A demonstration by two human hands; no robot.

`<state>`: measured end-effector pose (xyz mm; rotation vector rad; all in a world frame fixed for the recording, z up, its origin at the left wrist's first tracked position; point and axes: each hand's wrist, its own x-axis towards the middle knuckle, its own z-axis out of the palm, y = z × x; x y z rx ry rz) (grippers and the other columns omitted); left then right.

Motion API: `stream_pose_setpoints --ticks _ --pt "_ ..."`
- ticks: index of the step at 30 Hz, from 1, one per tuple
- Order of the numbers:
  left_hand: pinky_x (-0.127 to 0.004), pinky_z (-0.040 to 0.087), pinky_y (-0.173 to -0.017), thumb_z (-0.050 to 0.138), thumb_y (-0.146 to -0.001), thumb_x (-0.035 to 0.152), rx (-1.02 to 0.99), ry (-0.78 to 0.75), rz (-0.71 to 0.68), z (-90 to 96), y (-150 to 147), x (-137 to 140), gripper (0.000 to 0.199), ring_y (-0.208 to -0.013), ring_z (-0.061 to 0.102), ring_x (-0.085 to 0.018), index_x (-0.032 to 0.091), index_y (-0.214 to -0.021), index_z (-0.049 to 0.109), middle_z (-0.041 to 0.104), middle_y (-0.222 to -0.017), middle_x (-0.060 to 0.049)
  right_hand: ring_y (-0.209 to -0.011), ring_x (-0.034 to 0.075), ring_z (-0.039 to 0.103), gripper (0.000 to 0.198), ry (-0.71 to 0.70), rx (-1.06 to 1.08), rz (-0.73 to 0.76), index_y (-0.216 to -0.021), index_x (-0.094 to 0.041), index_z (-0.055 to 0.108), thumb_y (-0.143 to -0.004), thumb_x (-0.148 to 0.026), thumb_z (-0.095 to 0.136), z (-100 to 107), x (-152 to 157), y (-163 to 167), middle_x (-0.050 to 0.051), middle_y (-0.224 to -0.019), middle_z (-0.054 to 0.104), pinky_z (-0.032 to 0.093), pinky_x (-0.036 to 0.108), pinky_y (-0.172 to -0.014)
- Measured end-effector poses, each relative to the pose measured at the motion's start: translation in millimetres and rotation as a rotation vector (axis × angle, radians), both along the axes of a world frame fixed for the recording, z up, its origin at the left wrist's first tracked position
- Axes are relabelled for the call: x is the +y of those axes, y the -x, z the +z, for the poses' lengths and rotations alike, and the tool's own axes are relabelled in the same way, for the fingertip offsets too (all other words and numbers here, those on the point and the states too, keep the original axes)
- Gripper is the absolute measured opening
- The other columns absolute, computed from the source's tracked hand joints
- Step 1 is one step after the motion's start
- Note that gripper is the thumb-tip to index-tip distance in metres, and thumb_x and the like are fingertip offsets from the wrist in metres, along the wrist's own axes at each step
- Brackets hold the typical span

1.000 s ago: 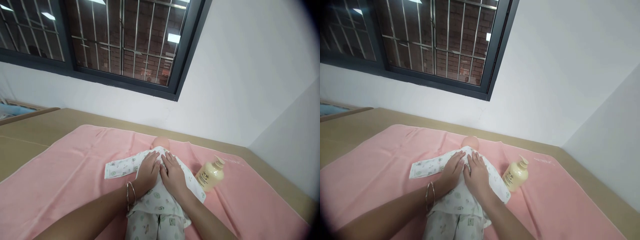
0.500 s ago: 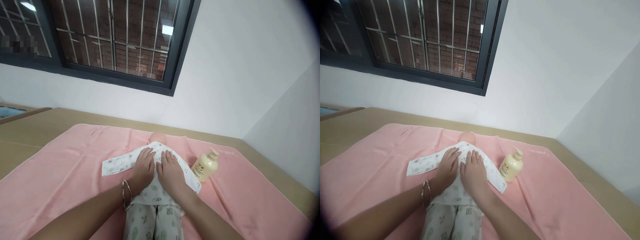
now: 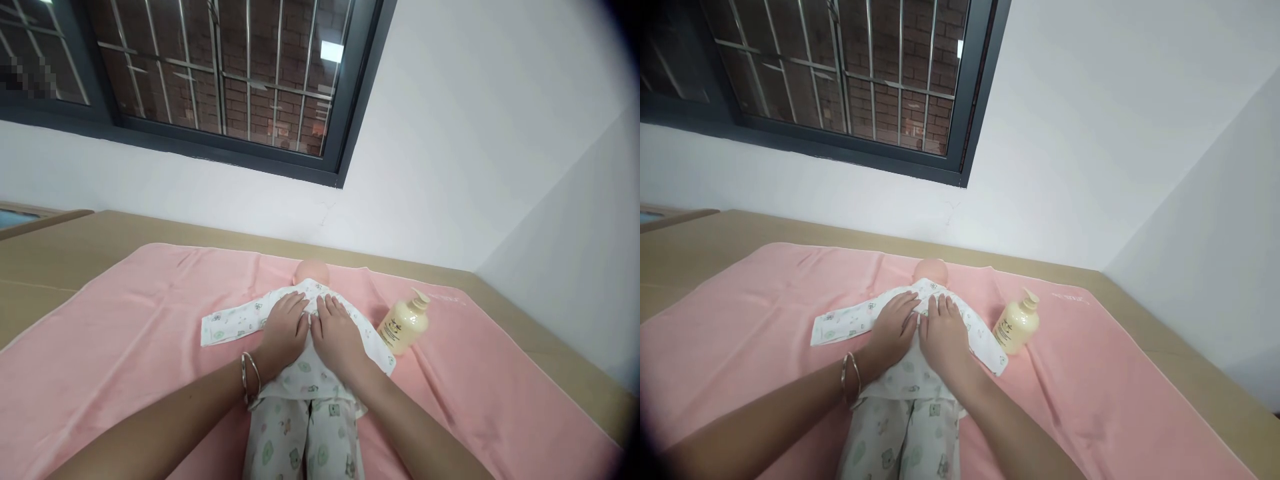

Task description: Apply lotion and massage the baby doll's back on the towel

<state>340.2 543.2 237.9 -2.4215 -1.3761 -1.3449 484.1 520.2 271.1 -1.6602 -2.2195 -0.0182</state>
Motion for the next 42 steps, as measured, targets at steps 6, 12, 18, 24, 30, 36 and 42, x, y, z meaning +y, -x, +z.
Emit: stream_pose_setpoints --ticks 6,12,18,24,30,36,42 --pt "-0.046 0.045 -0.098 0.045 -0.086 0.019 -0.064 0.021 0.065 4.6 -1.5 -3.9 0.028 -0.108 0.055 -0.026 0.016 -0.106 0.063 0.062 -0.113 -0.013 -0.131 0.027 0.042 0.046 -0.003 0.055 -0.02 -0.131 -0.015 0.055 -0.097 -0.033 0.031 5.9 -4.2 -3.5 0.012 -0.135 0.053 0.035 0.042 -0.107" --pt "-0.053 0.034 -0.109 0.044 -0.088 0.025 -0.019 0.13 0.065 -1.8 -1.2 6.2 0.042 -0.129 0.043 -0.03 0.014 -0.128 0.052 0.05 -0.138 -0.016 -0.141 0.029 0.023 0.056 0.011 0.1 -0.008 -0.144 -0.007 0.038 -0.097 -0.037 0.031 -3.0 19.4 -10.9 0.015 -0.15 0.032 0.022 0.044 -0.114" --pt "-0.047 0.038 -0.107 0.039 -0.09 0.019 0.009 0.012 -0.049 1.2 1.4 1.5 0.033 -0.121 0.051 -0.025 0.017 -0.114 0.062 0.063 -0.123 -0.01 -0.138 0.028 0.031 0.052 -0.044 0.016 0.041 -0.141 -0.006 0.042 -0.096 -0.028 0.03 -3.0 9.5 -5.9 0.016 -0.145 0.039 0.022 0.043 -0.114" --pt "-0.046 0.042 -0.101 0.043 -0.086 0.018 -0.03 0.017 0.014 5.0 0.5 -3.0 0.03 -0.111 0.055 -0.025 0.017 -0.108 0.063 0.064 -0.116 -0.011 -0.125 0.026 0.048 0.042 -0.105 0.004 -0.019 -0.125 -0.014 0.059 -0.094 -0.027 0.034 1.8 -6.0 -0.4 0.013 -0.126 0.059 0.034 0.039 -0.107" --pt "-0.052 0.029 -0.112 0.044 -0.089 0.026 0.011 0.156 0.049 -3.3 0.0 7.2 0.045 -0.134 0.038 -0.03 0.012 -0.132 0.049 0.045 -0.143 -0.017 -0.14 0.029 0.027 0.058 -0.019 0.037 0.01 -0.143 -0.005 0.038 -0.095 -0.037 0.037 -3.4 18.3 -13.0 0.017 -0.148 0.035 0.023 0.043 -0.114" --pt "-0.048 0.04 -0.104 0.045 -0.088 0.02 -0.008 0.008 0.001 -0.7 1.8 3.0 0.029 -0.117 0.052 -0.026 0.015 -0.111 0.061 0.062 -0.12 -0.012 -0.139 0.029 0.029 0.052 -0.052 -0.032 0.058 -0.143 -0.006 0.039 -0.096 -0.029 0.034 -4.0 13.2 -9.5 0.017 -0.147 0.036 0.021 0.044 -0.114" --pt "-0.044 0.048 -0.092 0.048 -0.085 0.018 -0.06 -0.061 0.018 4.6 0.6 -4.7 0.021 -0.1 0.057 -0.024 0.016 -0.098 0.064 0.065 -0.103 -0.011 -0.129 0.027 0.045 0.045 -0.094 -0.073 -0.05 -0.132 -0.008 0.054 -0.095 -0.027 0.035 4.2 -10.0 3.0 0.017 -0.132 0.054 0.032 0.039 -0.108"
